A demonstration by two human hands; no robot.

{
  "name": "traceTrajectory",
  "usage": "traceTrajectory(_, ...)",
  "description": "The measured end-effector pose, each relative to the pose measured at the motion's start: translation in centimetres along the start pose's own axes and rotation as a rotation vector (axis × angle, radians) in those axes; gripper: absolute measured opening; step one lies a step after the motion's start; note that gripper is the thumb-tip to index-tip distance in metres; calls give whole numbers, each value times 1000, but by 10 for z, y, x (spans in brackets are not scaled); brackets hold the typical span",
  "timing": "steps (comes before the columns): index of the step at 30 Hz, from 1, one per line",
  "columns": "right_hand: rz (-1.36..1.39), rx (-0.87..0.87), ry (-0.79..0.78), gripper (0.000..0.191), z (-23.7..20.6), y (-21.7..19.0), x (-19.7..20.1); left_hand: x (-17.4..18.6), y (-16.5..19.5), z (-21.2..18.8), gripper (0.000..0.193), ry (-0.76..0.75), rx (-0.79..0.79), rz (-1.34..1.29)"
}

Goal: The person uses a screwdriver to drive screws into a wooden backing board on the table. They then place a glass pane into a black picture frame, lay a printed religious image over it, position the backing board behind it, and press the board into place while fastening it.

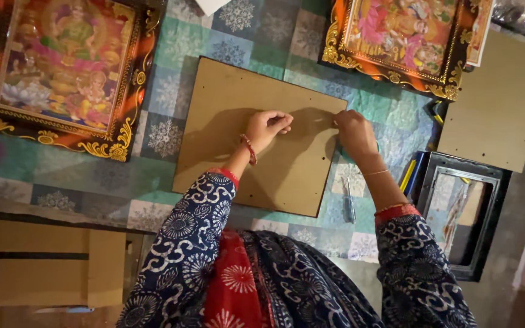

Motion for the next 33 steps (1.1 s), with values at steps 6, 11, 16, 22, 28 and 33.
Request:
traceTrajectory(6, 68, -111, -45, 8, -2, 2, 4, 0, 1, -1, 24, -12, -12, -14)
traceTrajectory(11, 127, -68, -71, 10, 1, 6, 2, 0, 2, -1, 22, -17, -46, 40)
traceTrajectory(16, 125, -12, -127, 11, 7, 6, 0, 0, 1, 1, 21, -18, -52, -8)
traceTrajectory(22, 244, -164, -183, 6, 7, 17, 2, 1, -1, 0, 21, -15, -47, 21)
traceTrajectory(28, 381, -168, -231, 11, 9, 21, -1, 0, -3, 0, 21, -19, -39, 15)
traceTrajectory(33, 385, -205, -209, 15, 13, 24, -2, 2, -3, -1, 21, -18, -28, 1)
Point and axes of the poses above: each hand's wrist, its own z-axis towards the middle knuckle, its own x-axis out of the back of the hand, y = z × x, the point moved 7 cm from there along z, towards the middle knuckle, and after that the axes turned 8 degrees about -x, right-handed, at the moved point
